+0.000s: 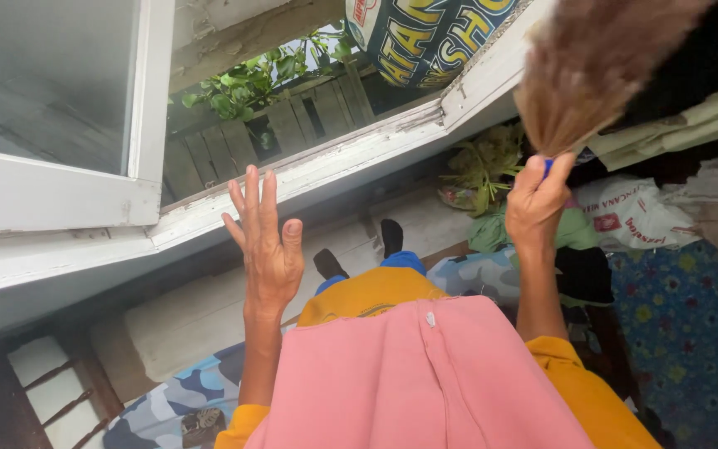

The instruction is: The person uses a small hand broom to sweep dust and debris along the white windowsill. They repeatedly brush the surface from right to left, occasionally switching hands, while standing in a cluttered room.

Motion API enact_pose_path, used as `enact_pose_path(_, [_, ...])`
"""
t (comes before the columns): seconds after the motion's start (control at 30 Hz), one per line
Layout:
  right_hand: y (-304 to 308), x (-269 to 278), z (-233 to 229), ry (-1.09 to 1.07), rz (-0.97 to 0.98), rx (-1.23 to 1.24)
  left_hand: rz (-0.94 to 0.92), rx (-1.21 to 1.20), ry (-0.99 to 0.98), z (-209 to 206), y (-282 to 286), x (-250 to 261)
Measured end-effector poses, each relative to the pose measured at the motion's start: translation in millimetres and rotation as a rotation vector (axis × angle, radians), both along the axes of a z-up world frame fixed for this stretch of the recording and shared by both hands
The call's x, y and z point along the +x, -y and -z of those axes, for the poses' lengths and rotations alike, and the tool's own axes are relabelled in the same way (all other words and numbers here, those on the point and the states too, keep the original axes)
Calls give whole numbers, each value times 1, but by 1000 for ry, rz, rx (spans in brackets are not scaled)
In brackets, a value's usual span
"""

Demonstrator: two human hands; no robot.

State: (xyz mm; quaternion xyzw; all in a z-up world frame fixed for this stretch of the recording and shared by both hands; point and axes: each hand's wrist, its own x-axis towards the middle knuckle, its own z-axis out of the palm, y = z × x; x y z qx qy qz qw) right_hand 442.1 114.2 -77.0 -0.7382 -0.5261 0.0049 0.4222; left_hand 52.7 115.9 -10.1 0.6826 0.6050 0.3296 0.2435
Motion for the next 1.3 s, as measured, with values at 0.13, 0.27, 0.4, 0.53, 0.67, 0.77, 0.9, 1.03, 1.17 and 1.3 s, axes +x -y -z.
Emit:
enact_pose_path(0.13, [23, -37, 40, -246, -28, -360, -31, -18, 10, -2, 3, -6])
enact_pose_path(0.27, [40, -39, 114, -628, -21, -768, -47, -29, 7, 0, 5, -7])
enact_pose_path(0.4, [38, -32, 93, -569, -85, -757, -50, -24, 0, -3, 2, -2])
enact_pose_path(0.53, [25, -15, 62, -263, -91, -393, -30, -22, -11, -4, -1, 5])
enact_pose_path(0.67, [18, -1, 93, -106, -47, -258, -10, -12, -18, -3, -3, 9])
enact_pose_path(0.77, [21, -3, 118, -226, -62, -626, -20, -11, -20, -4, -4, 10])
enact_pose_path(0.9, [32, -16, 144, -438, -88, -1056, -40, -28, -26, -3, -2, 8])
enact_pose_path(1.03, [33, -23, 144, -515, -87, -935, -45, -31, -33, -2, -1, 6])
enact_pose_path(1.17, [28, -40, 136, -497, -91, -926, -44, -30, -37, -1, -3, 10])
enact_pose_path(1.3, [25, -69, 129, -671, -307, -1018, -52, -25, -23, -3, -2, 11])
